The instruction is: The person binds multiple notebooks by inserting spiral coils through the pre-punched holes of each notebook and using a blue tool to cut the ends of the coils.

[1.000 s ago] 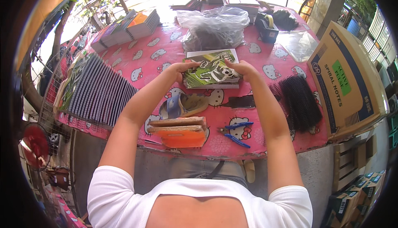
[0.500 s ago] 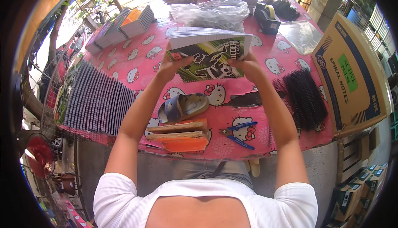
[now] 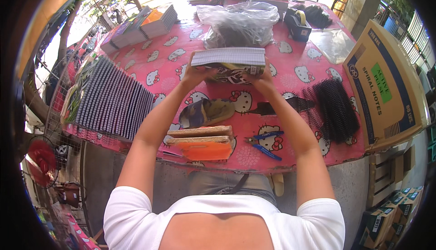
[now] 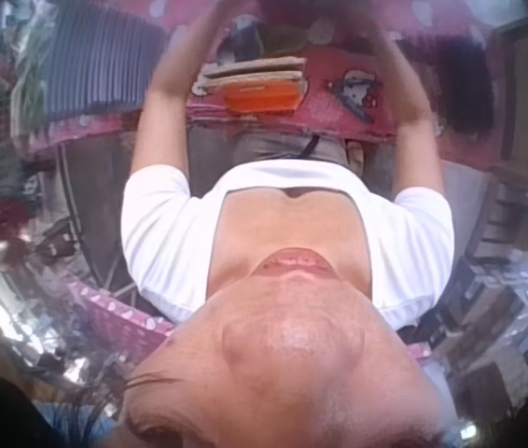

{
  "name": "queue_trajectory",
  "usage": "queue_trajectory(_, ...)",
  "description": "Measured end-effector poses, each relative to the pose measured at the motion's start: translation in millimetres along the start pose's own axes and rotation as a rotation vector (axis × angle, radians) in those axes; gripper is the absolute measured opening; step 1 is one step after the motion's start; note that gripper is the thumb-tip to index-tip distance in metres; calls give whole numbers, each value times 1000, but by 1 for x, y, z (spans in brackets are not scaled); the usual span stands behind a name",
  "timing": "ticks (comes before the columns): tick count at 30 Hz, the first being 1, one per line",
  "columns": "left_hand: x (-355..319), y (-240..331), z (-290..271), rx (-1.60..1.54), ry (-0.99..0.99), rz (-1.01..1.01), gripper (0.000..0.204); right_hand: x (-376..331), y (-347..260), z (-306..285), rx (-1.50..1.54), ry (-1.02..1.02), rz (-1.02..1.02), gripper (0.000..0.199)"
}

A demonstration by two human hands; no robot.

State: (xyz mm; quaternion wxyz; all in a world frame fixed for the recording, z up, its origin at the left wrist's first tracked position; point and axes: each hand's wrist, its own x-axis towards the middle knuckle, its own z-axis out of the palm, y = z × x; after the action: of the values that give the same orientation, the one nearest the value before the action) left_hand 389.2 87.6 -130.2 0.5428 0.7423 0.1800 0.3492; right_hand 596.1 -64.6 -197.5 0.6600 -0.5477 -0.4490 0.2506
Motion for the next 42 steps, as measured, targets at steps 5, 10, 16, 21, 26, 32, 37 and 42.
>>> queue_trajectory(5, 4, 47, -10, 121, 96, 355, 72, -1, -63, 6, 69, -3, -59, 33)
queue_trajectory(10, -7, 179, -3, 26, 301, 490, 62, 36, -165, 2, 148, 356, -532, 71)
queue_trajectory(16, -17, 197, 33, -329, 342, 503, 47, 40, -228, 69, 794, 156, -319, 64)
queue_trajectory(21, -30, 166, 33, -666, 194, 163, 21, 40, -221, 35, 472, 242, -99, 55)
queue_trajectory(26, -32, 127, 19, -588, -122, -406, 32, 54, -183, 14, 32, 47, 369, 57)
queue_trajectory(32, -37, 77, 51, -777, 52, -1088, 28, 111, -140, 19, -537, -356, 480, 60)
queue_trajectory(37, -28, 57, 86, -979, 193, -1031, 15, 145, -114, 25, -746, -601, 472, 61)
queue_trajectory(42, -17, 38, 126, -927, 348, -1166, 16, 167, -72, 37, -1260, -998, 250, 59)
